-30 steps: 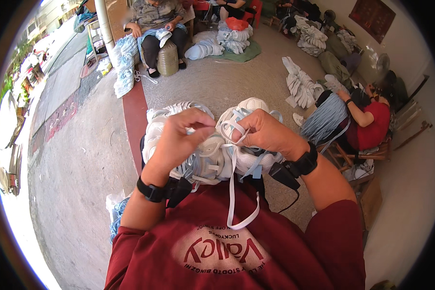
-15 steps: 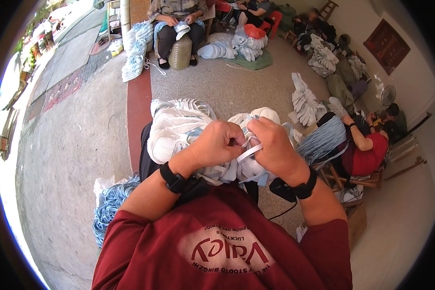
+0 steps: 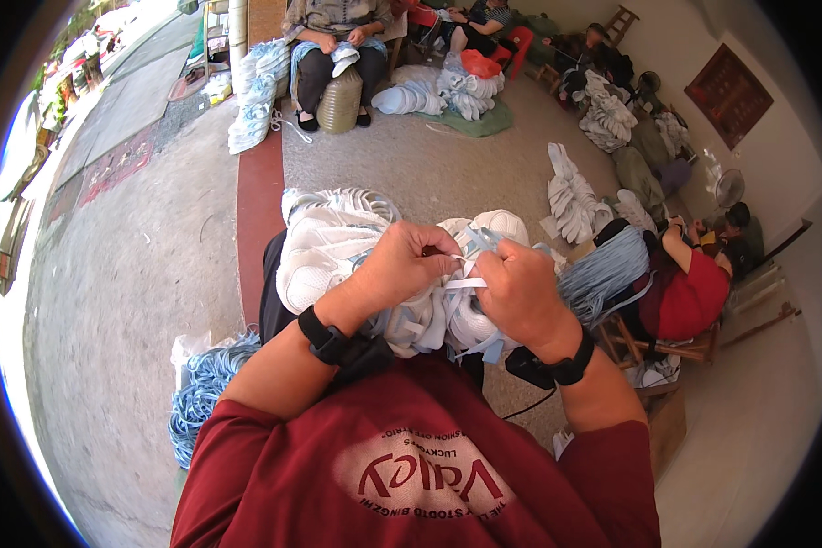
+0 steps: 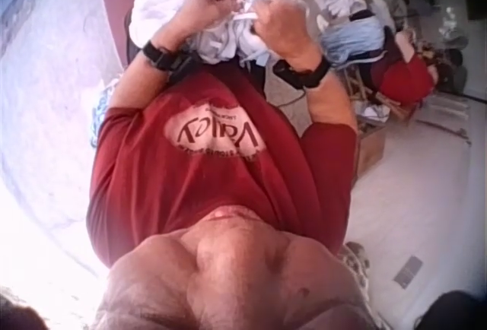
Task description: The recorder is threading laces into a white sneaker while several other people in the same room perform similar assembly tasks.
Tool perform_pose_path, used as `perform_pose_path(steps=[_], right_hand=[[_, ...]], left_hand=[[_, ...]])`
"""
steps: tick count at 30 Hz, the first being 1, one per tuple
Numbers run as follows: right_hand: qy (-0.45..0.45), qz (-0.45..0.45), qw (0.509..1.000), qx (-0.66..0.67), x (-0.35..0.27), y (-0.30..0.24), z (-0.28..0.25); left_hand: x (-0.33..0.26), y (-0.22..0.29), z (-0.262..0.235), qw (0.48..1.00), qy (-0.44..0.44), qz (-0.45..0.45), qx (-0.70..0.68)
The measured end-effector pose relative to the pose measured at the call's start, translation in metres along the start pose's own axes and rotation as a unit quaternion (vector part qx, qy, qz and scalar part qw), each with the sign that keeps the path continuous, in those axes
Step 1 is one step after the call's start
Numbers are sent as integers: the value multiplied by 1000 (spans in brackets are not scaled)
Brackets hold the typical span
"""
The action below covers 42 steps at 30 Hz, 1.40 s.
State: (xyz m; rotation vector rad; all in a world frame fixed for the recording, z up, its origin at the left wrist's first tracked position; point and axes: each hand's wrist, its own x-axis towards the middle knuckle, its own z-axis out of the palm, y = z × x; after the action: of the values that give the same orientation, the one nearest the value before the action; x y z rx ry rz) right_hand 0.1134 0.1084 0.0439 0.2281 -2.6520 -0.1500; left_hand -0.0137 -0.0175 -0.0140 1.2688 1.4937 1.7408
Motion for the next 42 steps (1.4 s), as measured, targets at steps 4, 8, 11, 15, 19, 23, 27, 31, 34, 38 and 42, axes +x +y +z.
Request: perform_pose_path(steps=[4,8,11,15,19,23,27,31,34,38,42], right_hand=[[-7,38,999,-2,-3,-1,-5],[-52,44,995,76,-3,-8,-7],[-95,53,985,136,-7,-18,-6],[-98,78,969,212,-11,-18,-6],[-110,85,943,302,-12,-18,-7],[-92,78,918,377,-17,-15,-5],[-125,94,888,433,-21,-14,-8],[-65,85,901,421,-24,-11,-1],[1,84,882,464,-32,-13,-12],[-19,131,780,612,-63,-2,-39],[-22,156,623,766,-102,3,-29]], left_hand=[[4,5,11,982,97,59,153],[4,12,8,885,132,129,427],[9,11,1,838,129,125,516],[17,16,7,842,100,137,511],[21,11,7,831,88,104,540],[23,7,5,827,77,73,552],[24,0,3,837,68,60,540],[25,-3,-1,857,78,53,507],[21,16,1,902,63,84,420],[-4,56,14,950,-89,-42,298],[-21,24,23,869,-71,46,488]])
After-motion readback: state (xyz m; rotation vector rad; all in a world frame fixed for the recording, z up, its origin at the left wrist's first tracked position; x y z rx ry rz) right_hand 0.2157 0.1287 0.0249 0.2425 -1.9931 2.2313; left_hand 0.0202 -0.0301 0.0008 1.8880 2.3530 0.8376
